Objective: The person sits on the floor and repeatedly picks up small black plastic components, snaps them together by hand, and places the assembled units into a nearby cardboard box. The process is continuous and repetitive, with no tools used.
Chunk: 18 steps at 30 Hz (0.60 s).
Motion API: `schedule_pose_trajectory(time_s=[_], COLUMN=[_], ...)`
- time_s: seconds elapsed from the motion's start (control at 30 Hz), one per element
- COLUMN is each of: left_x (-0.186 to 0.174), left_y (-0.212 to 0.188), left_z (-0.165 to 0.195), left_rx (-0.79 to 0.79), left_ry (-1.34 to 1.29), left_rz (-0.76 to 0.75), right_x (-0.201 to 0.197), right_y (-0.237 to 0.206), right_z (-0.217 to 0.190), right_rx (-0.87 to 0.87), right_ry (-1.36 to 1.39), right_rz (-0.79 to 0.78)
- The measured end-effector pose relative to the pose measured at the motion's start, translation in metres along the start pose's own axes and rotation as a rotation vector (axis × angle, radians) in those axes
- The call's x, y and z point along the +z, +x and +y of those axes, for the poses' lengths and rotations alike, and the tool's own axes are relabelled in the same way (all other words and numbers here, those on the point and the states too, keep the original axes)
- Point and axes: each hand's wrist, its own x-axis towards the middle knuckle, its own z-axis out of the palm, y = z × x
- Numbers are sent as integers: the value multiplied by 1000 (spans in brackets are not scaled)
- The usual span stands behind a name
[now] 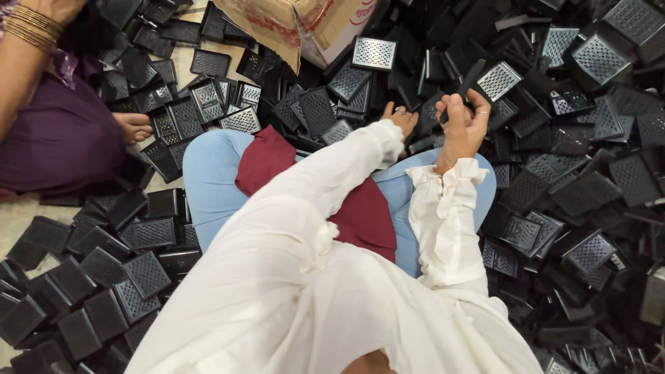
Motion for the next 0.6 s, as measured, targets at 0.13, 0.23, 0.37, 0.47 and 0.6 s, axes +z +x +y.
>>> schedule_pose_trajectory(time_s=[0.13,0.23,0.37,0.47,0.6], left_x=[0,-14,-35,-48,-65], left_y=[-30,-55,-120,-149,-171], left_z=[-34,-68,-118,-121,-100], left_rx=[-137,-285,-701,-553,-515], left_ry=[-598,-1534,-2439,-2504,-2325], left_rz=[606,1089,886,757,730], right_x=[-1,9,42,75,105], right_y=[-2,-10,-46,-85,-119], right_z=[6,9,7,6,-4], right_rx=[-66,-127,-54,-151,-371], right_ry=[-156,-270,-381,-496,-718], right_rz=[-72,-169,-273,-474,-554])
